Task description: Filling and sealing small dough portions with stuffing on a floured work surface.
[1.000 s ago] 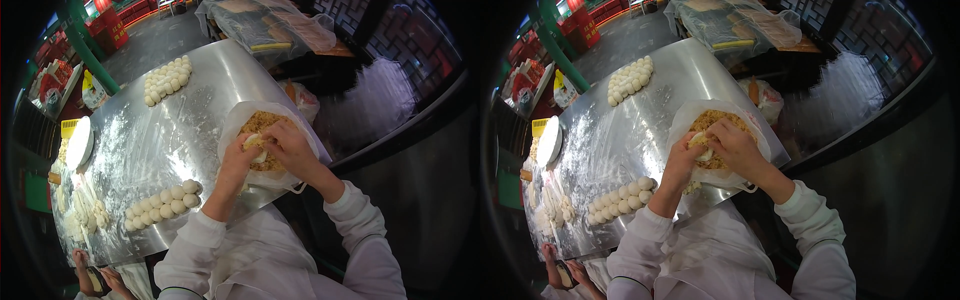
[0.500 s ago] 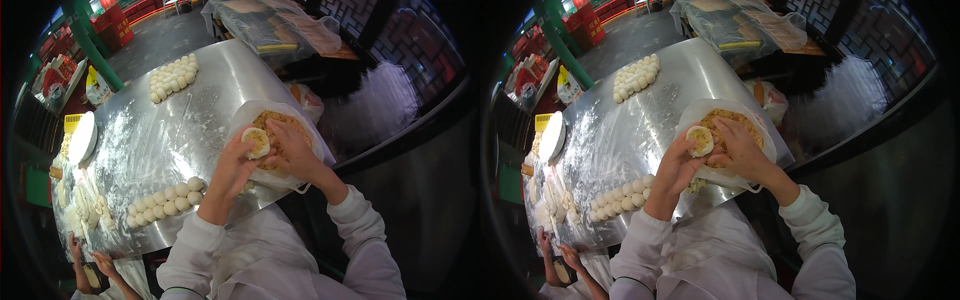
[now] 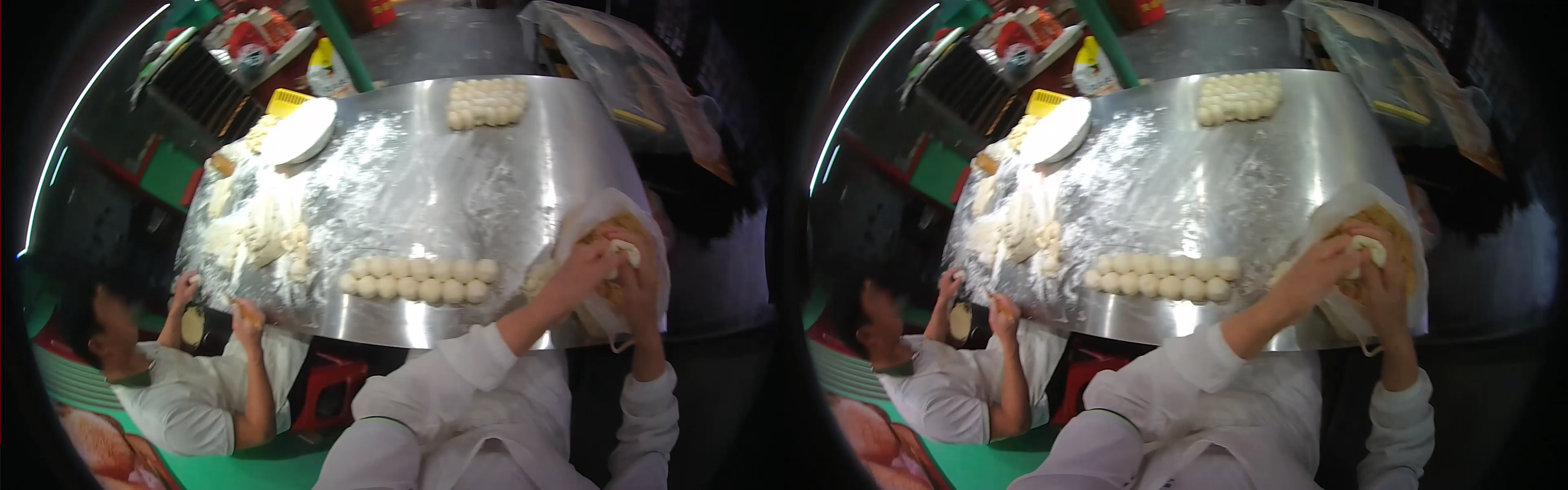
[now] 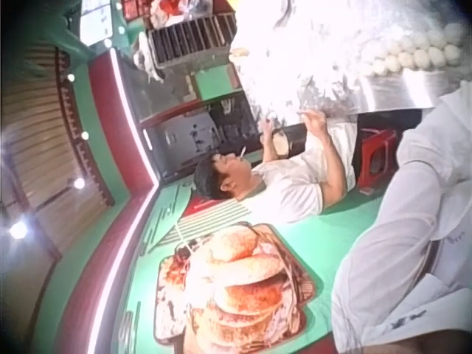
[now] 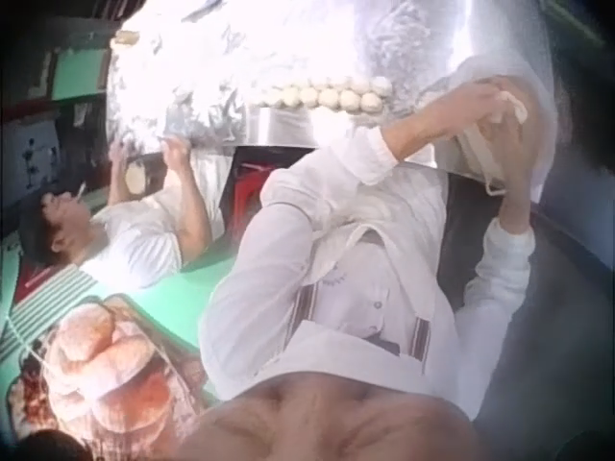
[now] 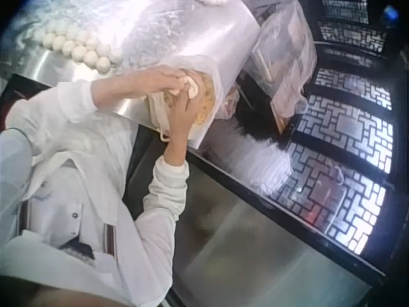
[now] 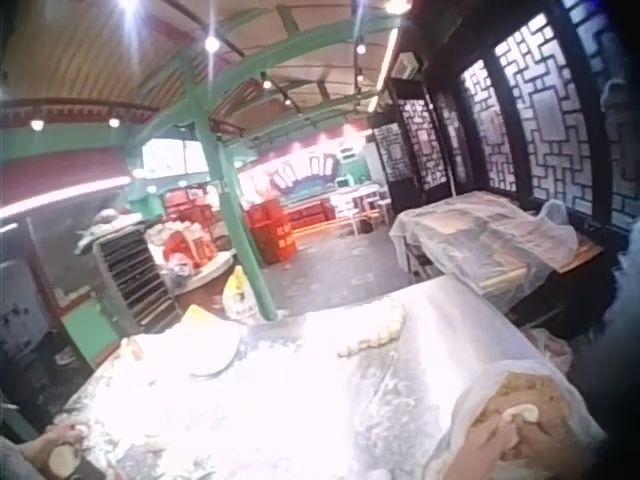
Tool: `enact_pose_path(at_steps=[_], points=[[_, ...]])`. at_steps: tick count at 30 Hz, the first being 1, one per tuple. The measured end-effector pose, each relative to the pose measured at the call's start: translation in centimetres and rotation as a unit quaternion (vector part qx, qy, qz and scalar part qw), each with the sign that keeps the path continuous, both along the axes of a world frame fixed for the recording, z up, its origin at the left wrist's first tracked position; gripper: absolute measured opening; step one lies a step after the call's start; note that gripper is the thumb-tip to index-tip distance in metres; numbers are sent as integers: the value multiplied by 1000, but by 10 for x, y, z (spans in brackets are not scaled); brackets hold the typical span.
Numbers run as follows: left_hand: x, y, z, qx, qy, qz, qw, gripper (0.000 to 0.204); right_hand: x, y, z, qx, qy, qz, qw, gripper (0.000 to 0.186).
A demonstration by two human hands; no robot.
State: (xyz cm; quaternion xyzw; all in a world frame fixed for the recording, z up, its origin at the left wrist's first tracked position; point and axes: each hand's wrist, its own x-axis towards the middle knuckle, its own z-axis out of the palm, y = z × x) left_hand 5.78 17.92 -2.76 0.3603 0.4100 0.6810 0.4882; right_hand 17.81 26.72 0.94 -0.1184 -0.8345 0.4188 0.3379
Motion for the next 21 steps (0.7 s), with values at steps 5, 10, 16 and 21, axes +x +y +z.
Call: enact_pose_path(at_steps=[5,10,16,21], points=[[-4,-8,11,-33,75,78,994,27,-2,-5,14,-46,-45,60,996,36],[-5,-14,4,-53,35,63,996,23,-12,-1,-20,146,-43,-39,988,33],[-28,-49,-17,31,-217,35,975,27,-38,-29,9,110,-85,84,987,35],[-49,-88,8,7,-243,-18,970,36,-64,-55,0,271,-26,30,962,30]])
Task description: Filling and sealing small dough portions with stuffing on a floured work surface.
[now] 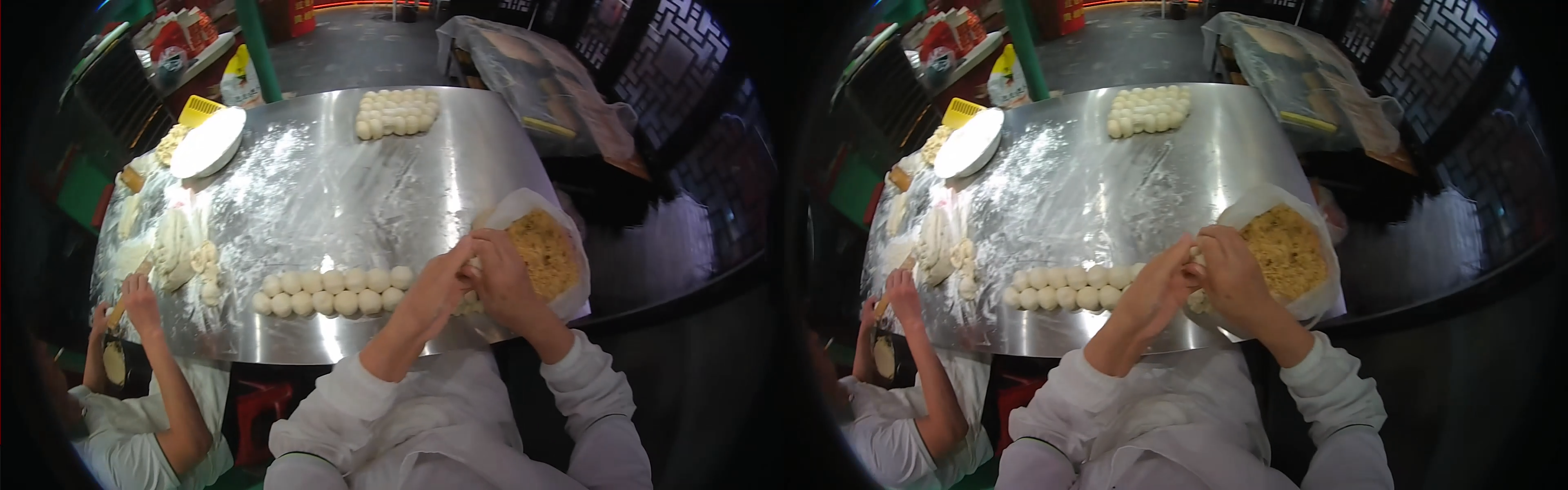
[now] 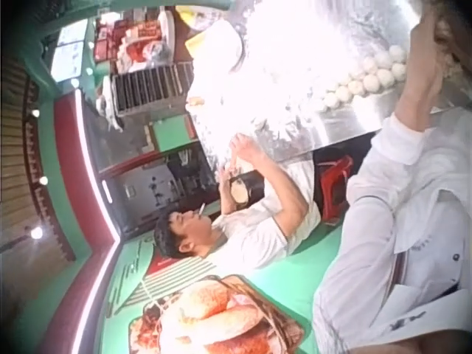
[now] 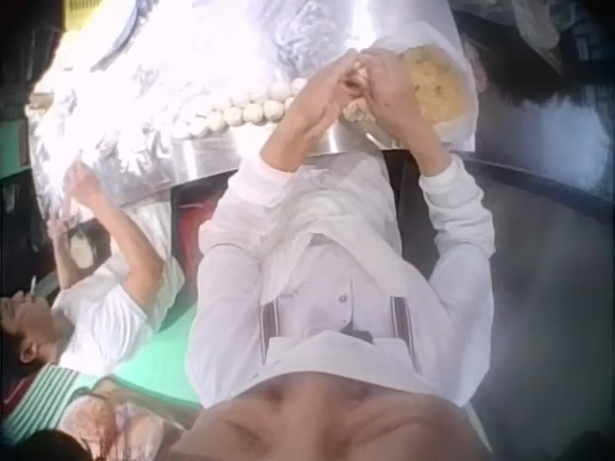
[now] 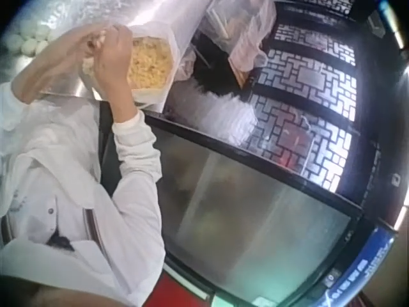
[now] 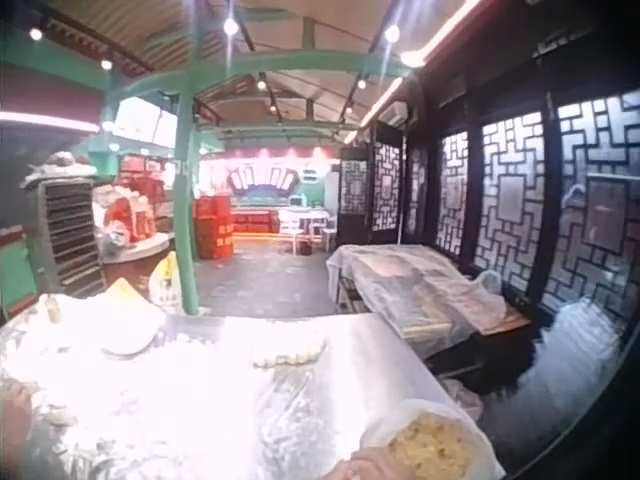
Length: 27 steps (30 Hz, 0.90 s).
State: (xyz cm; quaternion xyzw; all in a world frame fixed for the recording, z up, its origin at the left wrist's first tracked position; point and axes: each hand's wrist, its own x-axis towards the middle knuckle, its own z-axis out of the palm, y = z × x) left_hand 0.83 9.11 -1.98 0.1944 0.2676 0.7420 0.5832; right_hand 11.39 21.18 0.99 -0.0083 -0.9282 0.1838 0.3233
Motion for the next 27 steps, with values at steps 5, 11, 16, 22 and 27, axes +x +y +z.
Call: enact_pose_path(at_steps=[5,11,16,22,27], points=[[15,-2,31,-55,11,-4,998,44,2,12,-12,-42,35,-31,998,14],[-8,-13,5,-161,162,-28,973,54,-5,-4,8,-87,-3,11,996,19],[-33,-31,5,-165,211,22,963,60,5,-5,9,-269,-155,-21,950,24],[9,0,8,-57,92,263,959,74,-36,-64,-5,-299,71,21,951,41],[34,-27,13,-60,188,245,949,57,-47,-44,-5,-296,122,7,947,53]])
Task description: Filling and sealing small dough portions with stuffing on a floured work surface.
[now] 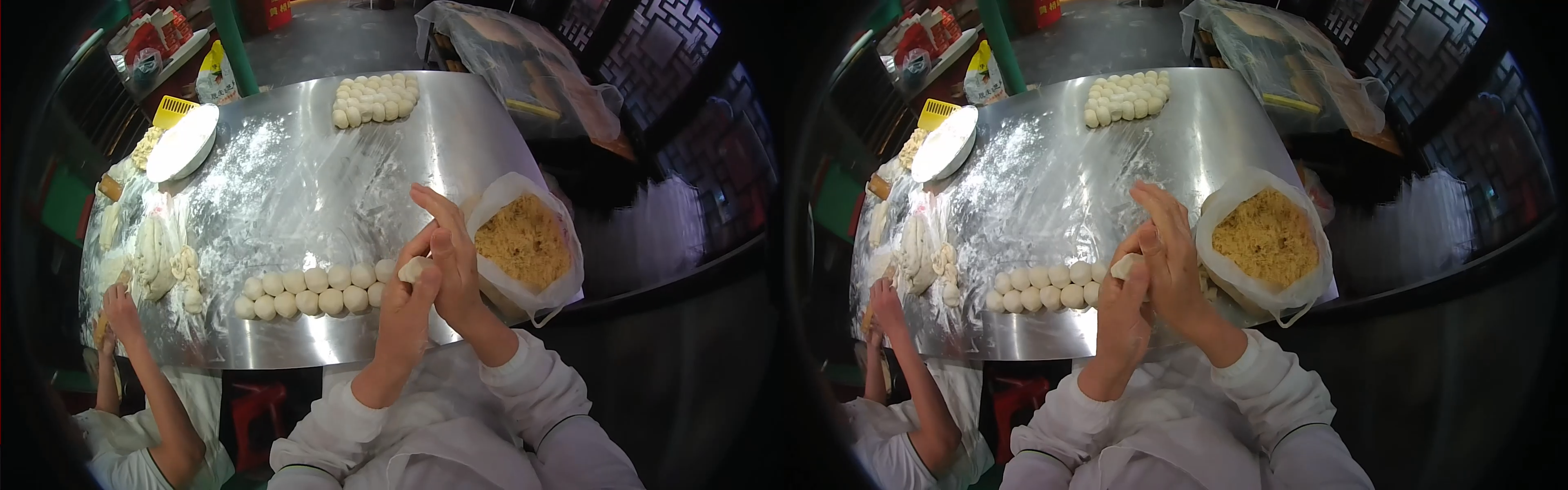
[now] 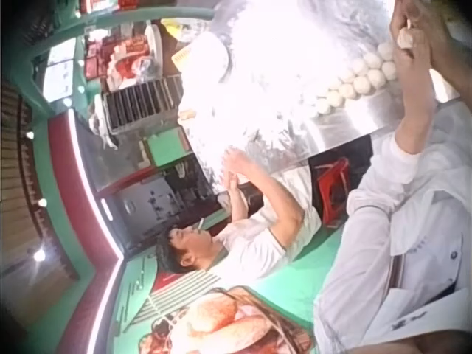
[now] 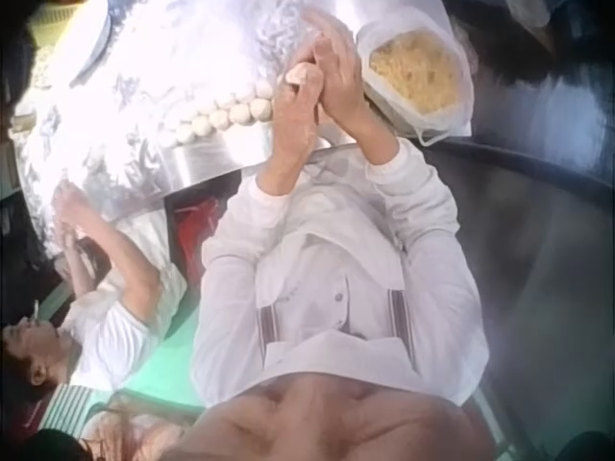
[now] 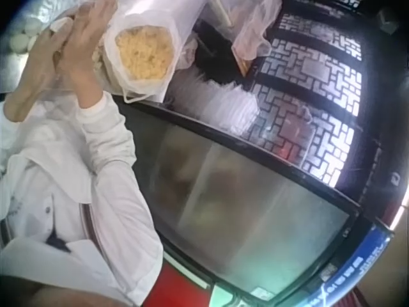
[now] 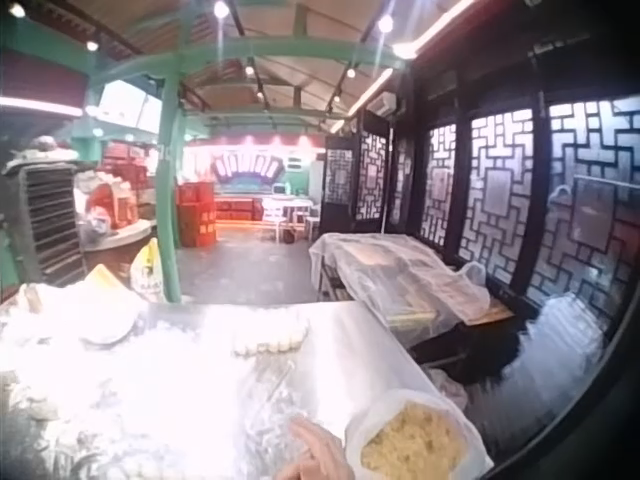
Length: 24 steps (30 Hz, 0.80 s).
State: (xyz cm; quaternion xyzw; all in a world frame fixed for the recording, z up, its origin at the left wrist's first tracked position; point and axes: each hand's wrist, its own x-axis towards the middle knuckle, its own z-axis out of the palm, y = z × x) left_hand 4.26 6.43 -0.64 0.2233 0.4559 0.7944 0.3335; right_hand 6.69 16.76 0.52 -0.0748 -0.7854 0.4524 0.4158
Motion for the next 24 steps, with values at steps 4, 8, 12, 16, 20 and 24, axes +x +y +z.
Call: enact_pose_path(at_steps=[4,8,12,16,20,24], points=[[-21,-10,-17,-36,-77,16,996,47,11,-2,-3,32,-23,6,999,51],[-43,-23,-10,-97,-70,-86,989,55,27,5,-11,11,-71,0,997,39],[-42,-26,-5,-179,-89,-125,972,77,26,-7,-1,58,-244,89,964,21],[-51,-33,-32,-171,-40,-152,973,68,21,-11,-26,113,-150,89,978,15],[-49,-52,-45,-157,10,-107,982,58,18,-15,-33,151,-184,46,970,14],[-81,-79,-19,-109,13,-43,993,52,28,10,-65,241,-276,-28,930,16]])
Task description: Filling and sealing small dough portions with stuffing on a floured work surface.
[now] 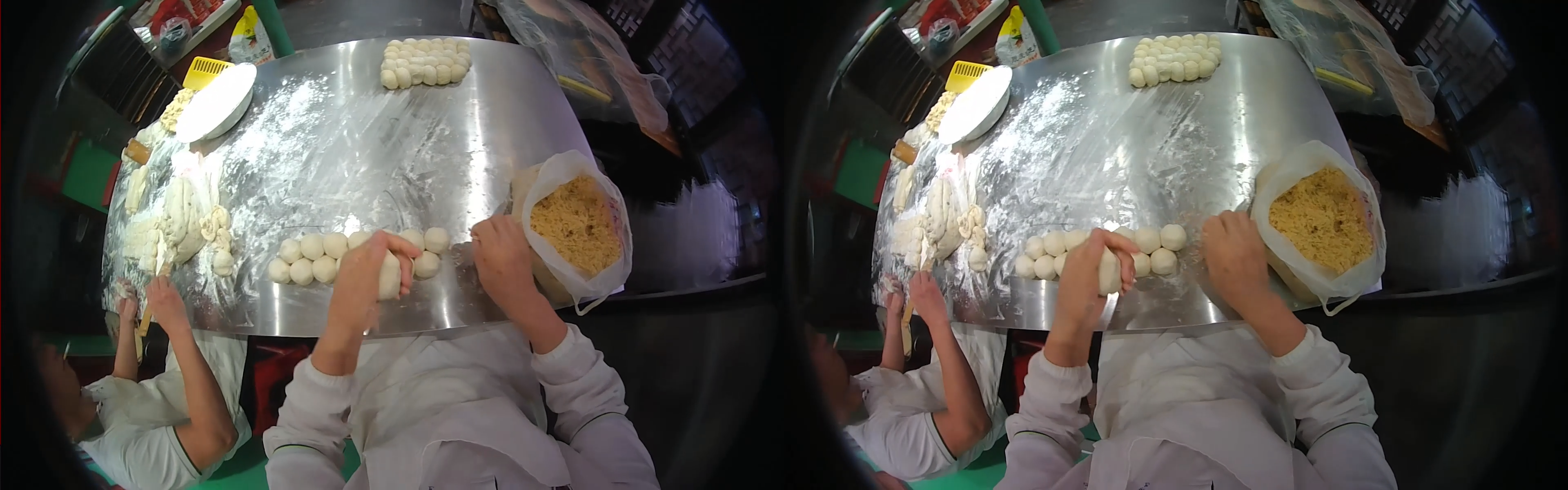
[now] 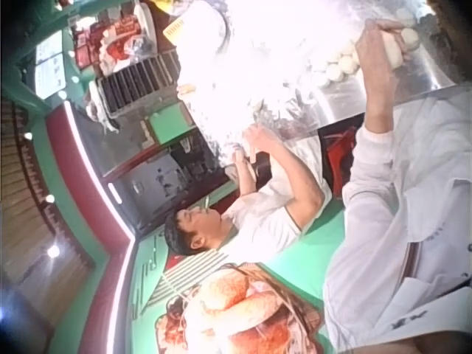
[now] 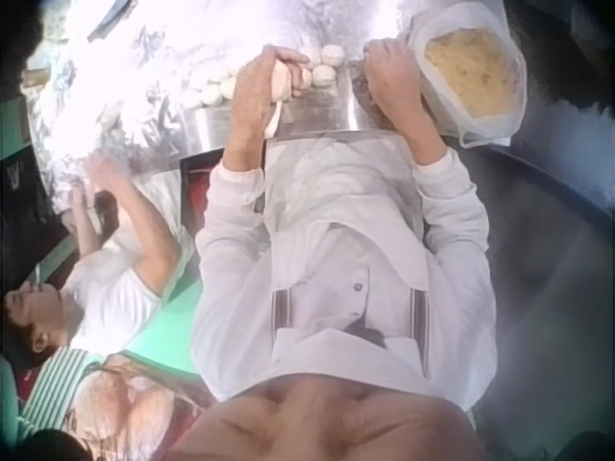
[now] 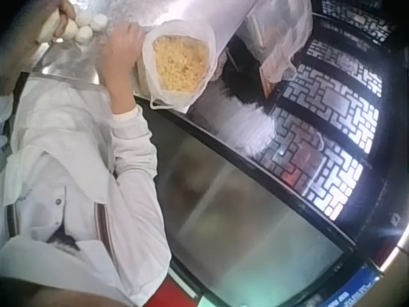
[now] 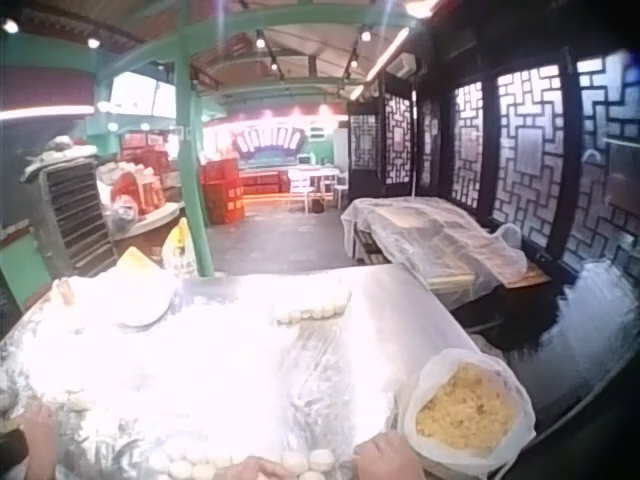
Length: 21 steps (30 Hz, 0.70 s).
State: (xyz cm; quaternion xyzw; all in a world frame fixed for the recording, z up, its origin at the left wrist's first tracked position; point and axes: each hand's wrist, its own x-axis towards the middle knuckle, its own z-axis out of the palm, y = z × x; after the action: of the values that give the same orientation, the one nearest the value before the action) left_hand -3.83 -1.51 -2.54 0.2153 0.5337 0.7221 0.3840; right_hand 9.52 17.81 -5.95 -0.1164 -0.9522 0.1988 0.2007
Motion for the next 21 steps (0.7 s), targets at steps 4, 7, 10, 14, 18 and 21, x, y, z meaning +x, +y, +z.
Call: enact_pose_path(at_steps=[4,7,10,14,18,21], points=[[-92,-31,-13,-79,97,45,991,45,24,4,-33,91,17,-9,996,31],[-137,-48,-11,-179,172,88,965,49,26,-9,-41,119,-22,-1,993,45],[-163,-59,-28,-285,226,128,923,49,22,-12,-48,120,-40,-6,992,53],[-151,-68,-47,-456,396,28,796,46,24,-8,-53,118,-42,-10,992,54],[-158,-93,-41,-329,455,212,800,33,33,0,-49,127,-30,-20,991,54],[-196,-165,-58,-347,515,307,722,26,34,0,-47,95,-25,-17,995,51]])
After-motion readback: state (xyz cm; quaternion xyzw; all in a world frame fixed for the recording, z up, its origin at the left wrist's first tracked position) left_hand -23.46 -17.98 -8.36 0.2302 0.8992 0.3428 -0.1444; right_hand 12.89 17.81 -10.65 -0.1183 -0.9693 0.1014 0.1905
